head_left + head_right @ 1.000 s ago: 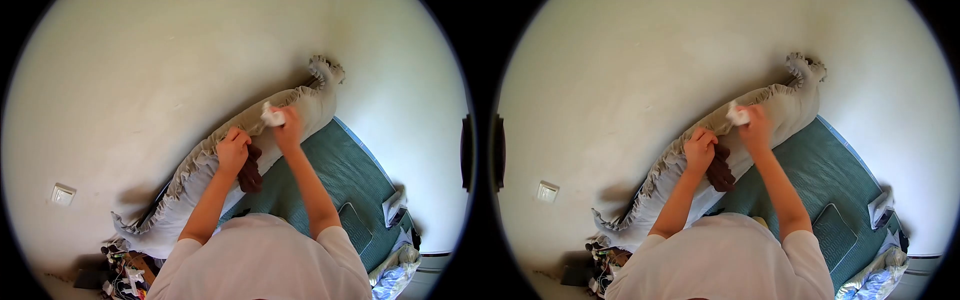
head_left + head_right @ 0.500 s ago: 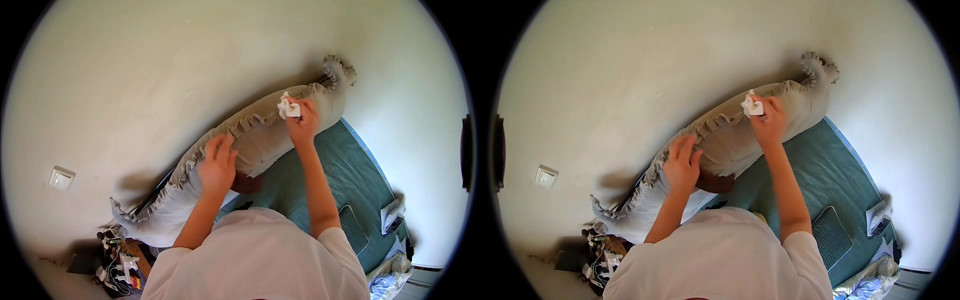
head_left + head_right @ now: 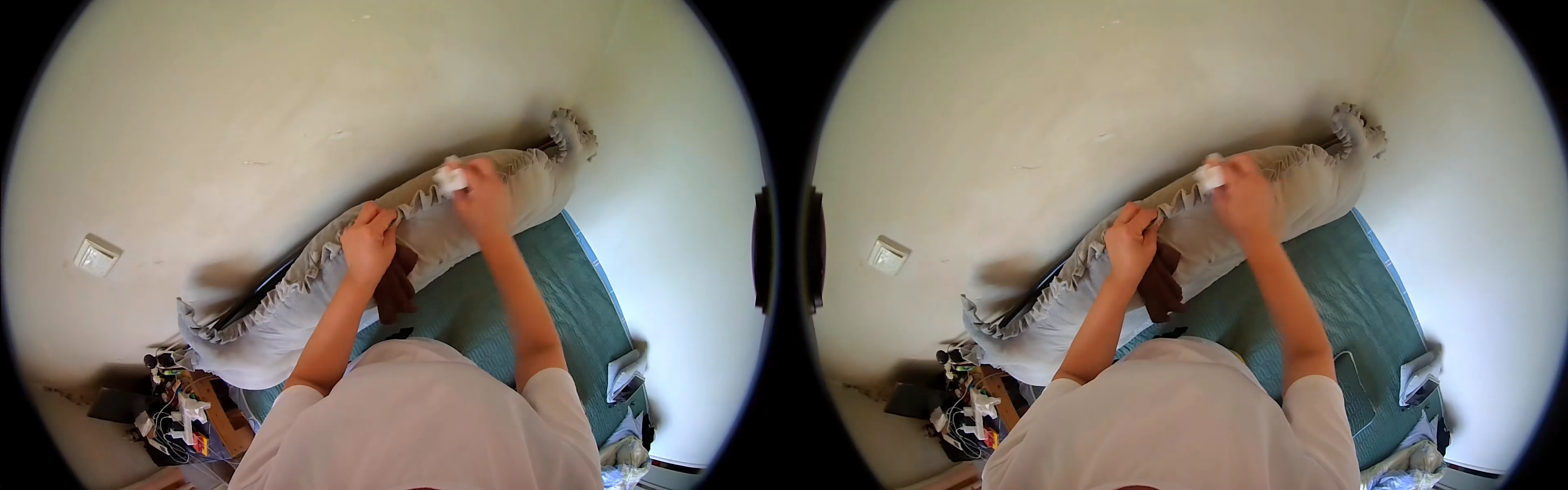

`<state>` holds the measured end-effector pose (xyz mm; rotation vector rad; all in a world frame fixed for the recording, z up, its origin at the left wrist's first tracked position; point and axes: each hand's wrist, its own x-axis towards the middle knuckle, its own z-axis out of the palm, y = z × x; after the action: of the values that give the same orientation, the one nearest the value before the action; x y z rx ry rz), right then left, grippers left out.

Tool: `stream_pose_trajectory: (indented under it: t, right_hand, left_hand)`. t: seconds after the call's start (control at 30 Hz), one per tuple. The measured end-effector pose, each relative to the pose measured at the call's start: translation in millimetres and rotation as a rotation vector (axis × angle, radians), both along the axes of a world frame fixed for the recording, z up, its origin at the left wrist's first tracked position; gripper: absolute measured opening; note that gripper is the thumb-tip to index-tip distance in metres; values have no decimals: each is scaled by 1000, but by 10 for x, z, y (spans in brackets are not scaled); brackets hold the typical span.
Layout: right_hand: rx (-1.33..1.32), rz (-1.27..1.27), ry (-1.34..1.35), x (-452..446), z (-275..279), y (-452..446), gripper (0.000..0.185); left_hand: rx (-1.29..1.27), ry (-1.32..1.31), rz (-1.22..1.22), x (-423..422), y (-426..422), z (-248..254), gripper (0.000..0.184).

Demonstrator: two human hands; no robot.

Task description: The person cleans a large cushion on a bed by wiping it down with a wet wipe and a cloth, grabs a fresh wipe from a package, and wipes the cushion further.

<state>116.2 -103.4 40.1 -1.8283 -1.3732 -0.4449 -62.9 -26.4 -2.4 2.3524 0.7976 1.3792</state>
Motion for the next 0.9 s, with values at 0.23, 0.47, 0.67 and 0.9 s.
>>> stream_pose_trajectory:
  t: [0.23,0.47,0.67,0.9]
  right_hand:
    - [-186,5,-146,257,-479,105,10]
    - [109,34,82,396,91,-20,9]
    - [-264,357,-229,-412,-388,-26,24]
    - [-37,26,11,132,21,71,22]
  left_hand:
    - [-16,-41,-59,-93,-8,-114,15]
    - [207,207,-33,-307,-219,37,21]
    - [284,291,7,-360,-207,-135,16]
    - [252,169,-96,-334,-276,-107,24]
